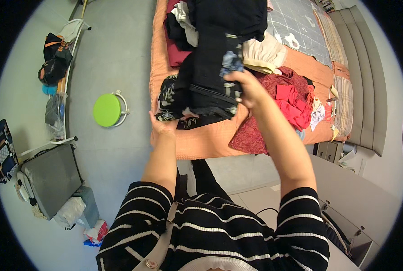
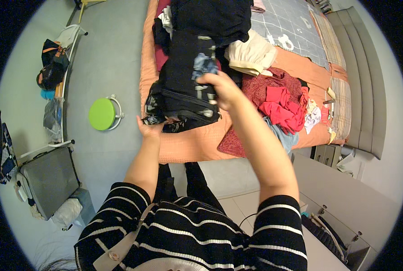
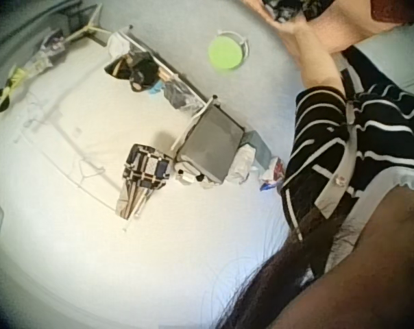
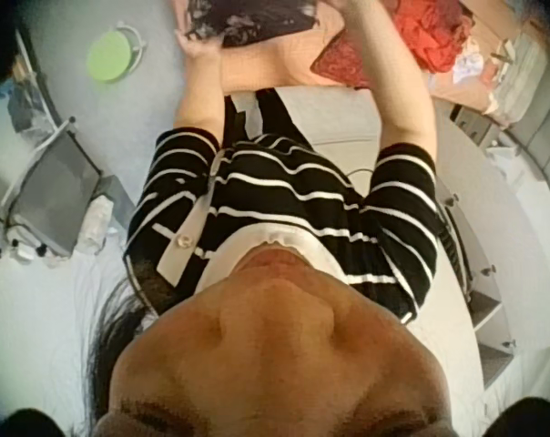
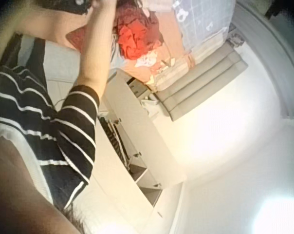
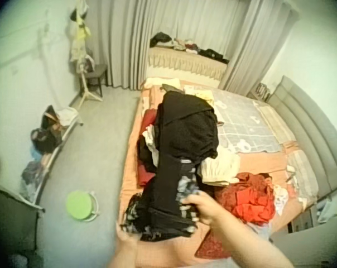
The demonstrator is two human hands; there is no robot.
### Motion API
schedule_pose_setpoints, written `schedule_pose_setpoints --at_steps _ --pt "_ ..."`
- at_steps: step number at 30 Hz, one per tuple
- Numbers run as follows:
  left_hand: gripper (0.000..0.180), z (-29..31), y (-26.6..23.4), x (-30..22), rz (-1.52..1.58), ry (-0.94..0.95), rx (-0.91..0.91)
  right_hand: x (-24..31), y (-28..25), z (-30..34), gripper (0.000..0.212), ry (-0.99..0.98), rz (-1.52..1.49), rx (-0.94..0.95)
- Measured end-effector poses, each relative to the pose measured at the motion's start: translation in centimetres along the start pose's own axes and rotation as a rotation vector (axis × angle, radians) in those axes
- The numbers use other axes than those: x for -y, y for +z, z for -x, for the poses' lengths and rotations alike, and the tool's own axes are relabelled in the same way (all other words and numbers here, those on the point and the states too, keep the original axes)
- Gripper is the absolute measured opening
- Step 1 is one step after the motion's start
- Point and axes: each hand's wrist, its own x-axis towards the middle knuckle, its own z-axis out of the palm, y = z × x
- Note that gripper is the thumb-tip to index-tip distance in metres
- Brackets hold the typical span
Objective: The person folds a beige skirt, a black floral top, and a red t-shirt on a bed. They smooth each garment and place it into a neat pile.
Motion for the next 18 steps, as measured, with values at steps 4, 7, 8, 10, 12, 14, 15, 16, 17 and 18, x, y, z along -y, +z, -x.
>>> schedule_pose_setpoints --at_steps 4,7,8,10,12,14,15,16,17,18 --pt "0.066 0.8 -3.6 -2.1 -0.070 -0.058 -0.521 -4.4 5.1 -3.5 0.018 0.090 -0.086 0.072" --pt "0.068 2.0 -6.1 -2.2 -0.293 -0.053 -0.490 -5.2 10.3 -3.1 0.019 0.080 0.025 0.168" --pt "0.067 2.4 -5.9 -2.4 -0.355 -0.016 -0.448 -6.2 11.7 -3.3 0.021 0.065 0.055 0.190" --pt "0.065 2.5 -4.1 -3.3 -0.462 0.013 -0.331 -5.7 15.2 -1.6 0.023 0.083 0.021 0.255" --pt "0.063 2.8 -2.2 -4.6 -0.568 0.028 -0.239 -7.0 18.1 -1.4 0.029 0.064 0.149 0.212" --pt "0.061 2.7 -0.6 -5.1 -0.690 -0.001 -0.165 -6.4 20.5 -0.4 0.039 0.091 0.186 0.240" --pt "0.060 3.2 -0.1 -5.7 -0.743 -0.011 -0.137 -6.1 21.9 0.4 0.037 0.030 0.190 0.243" --pt "0.059 3.7 0.4 -5.8 -0.796 -0.034 -0.113 -5.3 22.9 1.0 0.033 0.060 0.146 0.281" --pt "0.058 4.3 0.8 -5.8 -0.858 -0.053 -0.083 -5.0 23.7 1.3 0.029 0.089 0.103 0.321" --pt "0.057 5.2 1.3 -5.6 -0.910 -0.049 -0.059 -6.1 24.8 0.7 0.026 0.077 0.045 0.345"
